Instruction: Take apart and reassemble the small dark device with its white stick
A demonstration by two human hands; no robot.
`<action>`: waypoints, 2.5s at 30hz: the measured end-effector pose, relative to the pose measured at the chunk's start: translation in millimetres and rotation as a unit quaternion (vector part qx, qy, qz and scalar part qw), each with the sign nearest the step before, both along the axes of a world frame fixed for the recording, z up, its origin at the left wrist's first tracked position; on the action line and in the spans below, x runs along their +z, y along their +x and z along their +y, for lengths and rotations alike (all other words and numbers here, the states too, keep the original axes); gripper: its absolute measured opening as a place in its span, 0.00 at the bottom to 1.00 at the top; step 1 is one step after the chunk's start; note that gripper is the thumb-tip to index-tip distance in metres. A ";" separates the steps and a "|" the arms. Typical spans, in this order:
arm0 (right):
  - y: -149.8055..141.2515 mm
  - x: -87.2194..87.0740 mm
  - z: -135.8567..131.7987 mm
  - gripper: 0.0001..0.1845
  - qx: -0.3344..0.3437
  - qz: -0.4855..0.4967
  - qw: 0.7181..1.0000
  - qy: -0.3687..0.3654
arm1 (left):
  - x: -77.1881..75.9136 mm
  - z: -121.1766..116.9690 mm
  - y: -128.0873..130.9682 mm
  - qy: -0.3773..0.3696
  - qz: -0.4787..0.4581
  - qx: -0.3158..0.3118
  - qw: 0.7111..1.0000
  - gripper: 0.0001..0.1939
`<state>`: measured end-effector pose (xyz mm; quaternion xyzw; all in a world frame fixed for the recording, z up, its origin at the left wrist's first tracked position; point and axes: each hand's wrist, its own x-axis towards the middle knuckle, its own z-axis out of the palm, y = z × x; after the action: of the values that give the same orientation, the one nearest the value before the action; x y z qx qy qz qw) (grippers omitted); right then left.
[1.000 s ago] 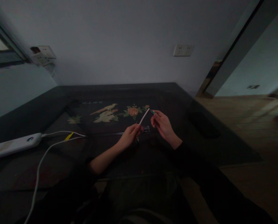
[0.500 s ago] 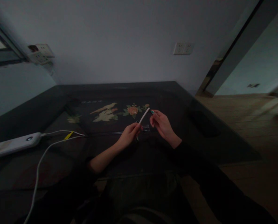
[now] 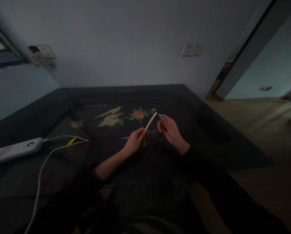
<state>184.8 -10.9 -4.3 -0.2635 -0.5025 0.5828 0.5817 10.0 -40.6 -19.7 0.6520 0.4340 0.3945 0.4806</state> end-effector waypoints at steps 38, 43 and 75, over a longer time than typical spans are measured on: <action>-3.1 -0.5 -1.0 0.20 -0.003 0.022 1.000 -0.003 | -6.9 -7.2 9.6 0.040 0.035 0.016 0.998 0.17; -2.4 -0.3 -1.1 0.20 0.000 0.032 0.999 -0.007 | -8.5 -0.7 6.4 0.041 0.033 0.037 0.998 0.16; -0.5 0.0 -0.3 0.20 -0.017 0.014 1.000 -0.021 | -4.5 -2.9 5.5 0.046 0.059 0.020 0.997 0.16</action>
<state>184.3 -11.2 -4.2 -0.2762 -0.4776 0.5872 0.5923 15.5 -43.5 -24.3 0.6867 0.4557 0.3845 0.4160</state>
